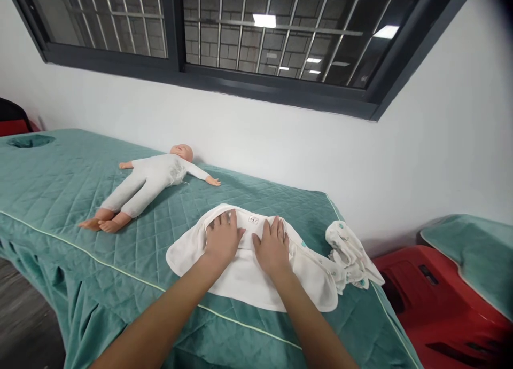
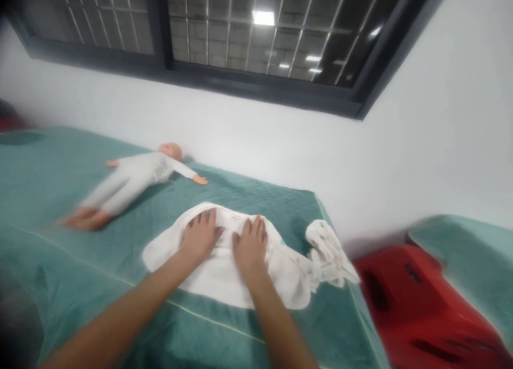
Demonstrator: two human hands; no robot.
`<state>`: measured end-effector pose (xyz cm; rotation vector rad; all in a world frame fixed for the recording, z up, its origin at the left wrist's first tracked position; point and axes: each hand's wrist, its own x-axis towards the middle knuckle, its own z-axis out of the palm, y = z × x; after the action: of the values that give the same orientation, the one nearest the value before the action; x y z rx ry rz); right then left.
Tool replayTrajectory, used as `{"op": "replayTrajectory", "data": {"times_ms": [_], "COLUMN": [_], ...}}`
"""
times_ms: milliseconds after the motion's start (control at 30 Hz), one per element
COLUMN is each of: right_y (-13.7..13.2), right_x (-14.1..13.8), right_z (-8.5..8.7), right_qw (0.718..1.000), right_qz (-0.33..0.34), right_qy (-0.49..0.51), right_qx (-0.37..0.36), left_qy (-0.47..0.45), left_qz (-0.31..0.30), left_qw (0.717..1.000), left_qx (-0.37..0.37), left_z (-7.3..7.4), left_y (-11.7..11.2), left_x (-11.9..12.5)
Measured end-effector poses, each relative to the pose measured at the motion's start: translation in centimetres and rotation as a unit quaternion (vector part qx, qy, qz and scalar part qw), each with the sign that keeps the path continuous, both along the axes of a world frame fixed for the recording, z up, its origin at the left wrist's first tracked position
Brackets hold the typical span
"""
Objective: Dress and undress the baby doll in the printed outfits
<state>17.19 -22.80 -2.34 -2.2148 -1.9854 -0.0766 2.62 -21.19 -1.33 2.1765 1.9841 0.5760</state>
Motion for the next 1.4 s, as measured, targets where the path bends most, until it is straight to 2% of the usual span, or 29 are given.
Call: {"op": "replayTrajectory", "data": {"times_ms": [200, 500, 667, 833, 1000, 1133, 1267, 1400], "right_y": [1.3, 6.6, 9.6, 10.8, 10.4, 10.2, 9.9, 9.5], "right_x": [0.4, 1.9, 3.2, 4.2, 4.5, 4.8, 4.6, 4.1], "right_z": [0.1, -0.2, 0.1, 0.2, 0.0, -0.1, 0.2, 0.3], "right_qw": [0.998, 0.998, 0.995, 0.990, 0.959, 0.934, 0.938, 0.962], "right_qz": [-0.022, -0.008, -0.016, -0.007, -0.002, -0.007, 0.025, 0.107], "right_qy": [0.007, 0.015, 0.016, 0.010, 0.009, 0.042, 0.053, 0.063], "right_qx": [0.053, 0.068, 0.094, 0.140, 0.282, 0.353, 0.341, 0.243], "left_qy": [-0.038, -0.183, -0.109, -0.040, 0.004, 0.029, 0.040, 0.044], "left_qz": [-0.016, -0.044, -0.029, -0.006, 0.030, 0.043, 0.031, 0.042], "left_qw": [0.999, 0.981, 0.992, 0.995, 0.984, 0.981, 0.986, 0.987], "left_qx": [0.035, 0.045, 0.063, 0.089, 0.177, 0.186, 0.160, 0.146], "left_z": [-0.9, -1.6, -2.1, -2.5, -2.1, -1.7, -1.9, -2.2], "left_y": [2.1, 8.3, 10.6, 11.1, 10.5, 9.9, 9.9, 10.2], "left_x": [0.6, 1.9, 3.0, 3.5, 3.6, 3.7, 3.7, 3.8]}}
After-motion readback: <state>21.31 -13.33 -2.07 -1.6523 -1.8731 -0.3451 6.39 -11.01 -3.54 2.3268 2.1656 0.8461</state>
